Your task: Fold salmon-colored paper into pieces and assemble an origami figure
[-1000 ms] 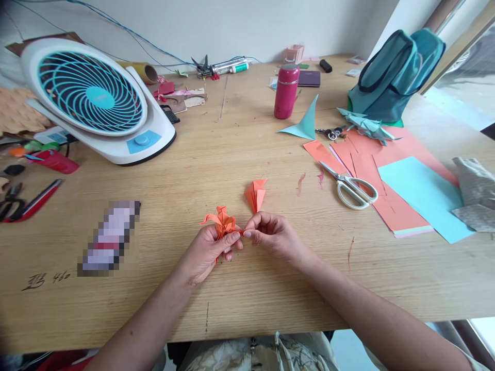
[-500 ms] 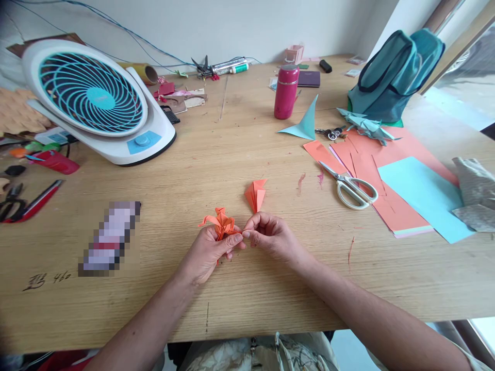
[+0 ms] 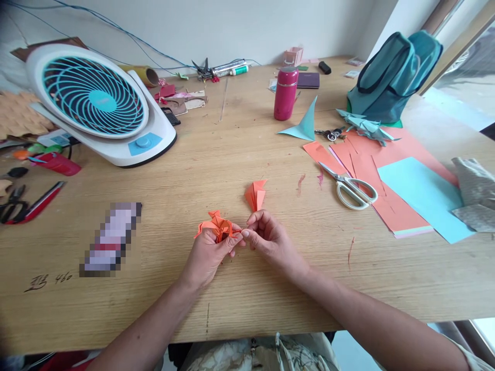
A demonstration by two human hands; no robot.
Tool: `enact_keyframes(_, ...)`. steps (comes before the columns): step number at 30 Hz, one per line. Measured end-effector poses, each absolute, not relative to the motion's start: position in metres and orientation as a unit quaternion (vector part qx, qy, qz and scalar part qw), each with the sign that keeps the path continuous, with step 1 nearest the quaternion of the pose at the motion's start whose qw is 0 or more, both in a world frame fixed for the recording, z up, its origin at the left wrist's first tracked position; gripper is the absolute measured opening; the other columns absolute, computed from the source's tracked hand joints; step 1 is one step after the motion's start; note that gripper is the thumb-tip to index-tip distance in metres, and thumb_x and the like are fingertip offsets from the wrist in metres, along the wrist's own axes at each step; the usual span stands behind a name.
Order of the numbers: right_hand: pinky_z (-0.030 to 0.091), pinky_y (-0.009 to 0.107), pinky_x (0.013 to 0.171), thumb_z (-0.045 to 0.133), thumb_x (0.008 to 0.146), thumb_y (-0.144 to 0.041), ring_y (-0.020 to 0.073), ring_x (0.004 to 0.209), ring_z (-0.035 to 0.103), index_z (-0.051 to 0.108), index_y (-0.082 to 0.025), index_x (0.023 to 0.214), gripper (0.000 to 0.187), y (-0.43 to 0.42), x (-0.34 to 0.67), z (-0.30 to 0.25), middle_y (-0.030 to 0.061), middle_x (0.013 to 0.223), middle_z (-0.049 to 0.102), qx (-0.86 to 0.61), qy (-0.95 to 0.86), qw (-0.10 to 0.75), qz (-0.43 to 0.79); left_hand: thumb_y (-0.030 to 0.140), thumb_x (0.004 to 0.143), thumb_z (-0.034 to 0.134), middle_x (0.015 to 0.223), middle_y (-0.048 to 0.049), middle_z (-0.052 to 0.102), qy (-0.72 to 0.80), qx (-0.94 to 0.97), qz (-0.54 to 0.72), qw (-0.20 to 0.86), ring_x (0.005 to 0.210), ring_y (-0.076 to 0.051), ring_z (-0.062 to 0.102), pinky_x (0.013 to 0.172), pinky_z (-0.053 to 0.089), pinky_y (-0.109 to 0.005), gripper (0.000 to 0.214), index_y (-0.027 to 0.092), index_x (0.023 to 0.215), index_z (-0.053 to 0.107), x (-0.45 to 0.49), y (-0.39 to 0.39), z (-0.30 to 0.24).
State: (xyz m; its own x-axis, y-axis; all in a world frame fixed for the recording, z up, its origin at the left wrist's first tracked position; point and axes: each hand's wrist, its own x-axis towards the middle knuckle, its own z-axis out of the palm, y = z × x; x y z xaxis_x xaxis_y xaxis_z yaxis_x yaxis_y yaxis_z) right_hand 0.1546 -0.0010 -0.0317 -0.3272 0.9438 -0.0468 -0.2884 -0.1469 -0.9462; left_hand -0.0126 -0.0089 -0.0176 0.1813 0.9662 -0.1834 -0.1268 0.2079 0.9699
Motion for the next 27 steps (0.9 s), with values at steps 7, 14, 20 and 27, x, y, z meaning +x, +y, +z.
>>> enact_keyframes(7, 0.044, 0.026, 0.058, 0.064, 0.094, -0.054, 0.0124, 0.065, 0.056, 0.048, -0.025, 0.099, 0.034, -0.012, 0.146, -0.029, -0.0025, 0.077, 0.060, -0.359, -0.499, 0.477, 0.628, 0.049, 0.082, 0.078, 0.066, -0.0004, 0.066, 0.451, 0.463, 0.462, 0.608, 0.055, -0.009, 0.056, 0.049, 0.046, -0.019, 0.034, 0.016, 0.081, 0.070, -0.009, -0.013, -0.020)
enact_keyframes(14, 0.045, 0.029, 0.066, 0.052, 0.098, -0.060, 0.0149, 0.068, 0.052, 0.050, -0.025, 0.104, 0.036, -0.014, 0.148, -0.024, -0.0013, 0.077, 0.058, -0.386, -0.499, 0.453, 0.630, 0.052, 0.085, 0.072, 0.068, -0.0011, 0.066, 0.449, 0.479, 0.458, 0.600, 0.053, -0.009, 0.051, 0.050, 0.044, -0.021, 0.037, 0.016, 0.079, 0.067, -0.014, -0.012, -0.016)
enact_keyframes(20, 0.045, 0.028, 0.066, 0.055, 0.097, -0.058, 0.0138, 0.068, 0.051, 0.052, -0.023, 0.104, 0.035, -0.012, 0.151, -0.025, -0.0015, 0.078, 0.055, -0.379, -0.508, 0.444, 0.634, 0.055, 0.088, 0.068, 0.066, -0.0001, 0.061, 0.451, 0.509, 0.440, 0.587, 0.056, -0.009, 0.051, 0.055, 0.043, -0.021, 0.042, 0.016, 0.073, 0.062, -0.017, -0.012, -0.009)
enact_keyframes(27, 0.044, 0.027, 0.064, 0.060, 0.094, -0.058, 0.0133, 0.067, 0.049, 0.058, -0.021, 0.101, 0.037, -0.007, 0.156, -0.022, -0.0024, 0.074, 0.052, -0.381, -0.514, 0.442, 0.629, 0.055, 0.083, 0.073, 0.064, -0.0007, 0.062, 0.453, 0.461, 0.424, 0.634, 0.055, -0.009, 0.054, 0.052, 0.046, -0.021, 0.042, 0.015, 0.074, 0.065, -0.017, -0.009, -0.010)
